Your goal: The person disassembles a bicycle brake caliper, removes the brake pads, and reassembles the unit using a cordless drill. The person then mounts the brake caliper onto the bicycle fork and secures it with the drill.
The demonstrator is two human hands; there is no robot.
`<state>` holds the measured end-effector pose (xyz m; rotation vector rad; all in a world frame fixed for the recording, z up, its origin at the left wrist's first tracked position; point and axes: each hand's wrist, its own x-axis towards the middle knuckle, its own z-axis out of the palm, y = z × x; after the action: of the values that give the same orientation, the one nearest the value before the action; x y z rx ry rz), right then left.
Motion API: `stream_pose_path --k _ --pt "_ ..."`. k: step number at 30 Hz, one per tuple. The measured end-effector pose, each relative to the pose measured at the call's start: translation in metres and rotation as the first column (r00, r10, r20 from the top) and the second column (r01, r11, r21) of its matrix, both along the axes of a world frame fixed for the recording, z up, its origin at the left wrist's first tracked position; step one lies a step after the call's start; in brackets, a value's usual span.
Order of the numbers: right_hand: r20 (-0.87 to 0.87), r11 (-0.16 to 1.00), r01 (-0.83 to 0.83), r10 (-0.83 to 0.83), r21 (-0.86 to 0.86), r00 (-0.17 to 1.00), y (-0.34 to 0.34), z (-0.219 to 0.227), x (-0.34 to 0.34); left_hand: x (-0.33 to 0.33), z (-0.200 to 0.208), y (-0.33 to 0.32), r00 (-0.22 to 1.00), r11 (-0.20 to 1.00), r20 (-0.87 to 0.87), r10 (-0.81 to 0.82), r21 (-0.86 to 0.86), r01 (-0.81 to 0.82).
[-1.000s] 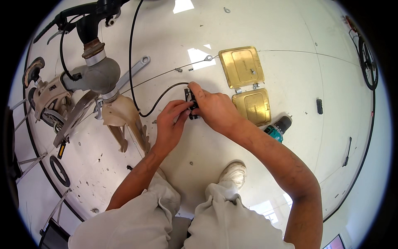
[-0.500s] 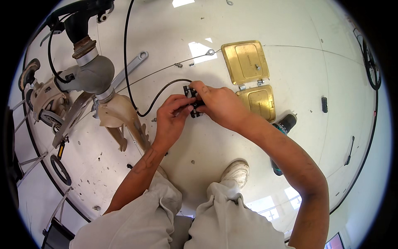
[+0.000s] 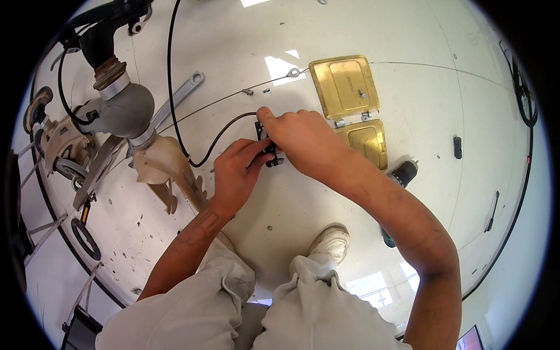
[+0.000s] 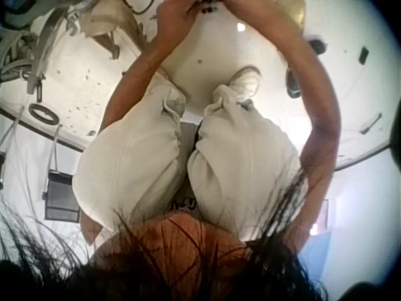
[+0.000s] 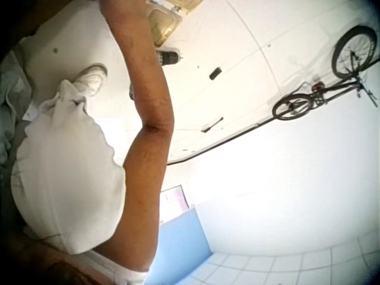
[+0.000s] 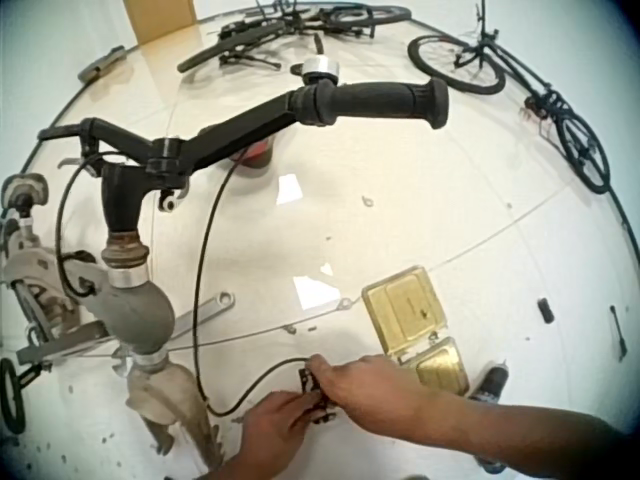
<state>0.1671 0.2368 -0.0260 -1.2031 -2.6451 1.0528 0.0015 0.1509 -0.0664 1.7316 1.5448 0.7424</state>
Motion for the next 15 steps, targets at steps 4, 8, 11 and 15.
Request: stream_pose_path --k 4,8,11,15 --pt "0.022 1.0 -0.016 0.016 -0.002 1.0 -0.001 0.004 -0.002 0.0 -0.012 -0.002 0.997 0.995 0.077 0.001 0.104 -0.009" --pt "0.014 1.0 0.009 -0.009 -0.026 1.0 -0.004 -0.001 -0.002 0.003 -0.016 -0.005 0.983 0.995 0.181 0.036 0.08 -0.052" --pt "-0.101 0.999 0.041 -0.044 -0.028 0.994 -0.003 -0.002 0.0 0.001 -0.019 -0.001 0.989 0.997 0.147 0.007 0.076 -0.019" --pt "-0.13 0.975 0.101 -0.076 0.199 0.989 -0.022 0.003 -0.003 -0.002 -0.013 -0.003 0.992 1.0 0.128 0.013 0.014 -0.015"
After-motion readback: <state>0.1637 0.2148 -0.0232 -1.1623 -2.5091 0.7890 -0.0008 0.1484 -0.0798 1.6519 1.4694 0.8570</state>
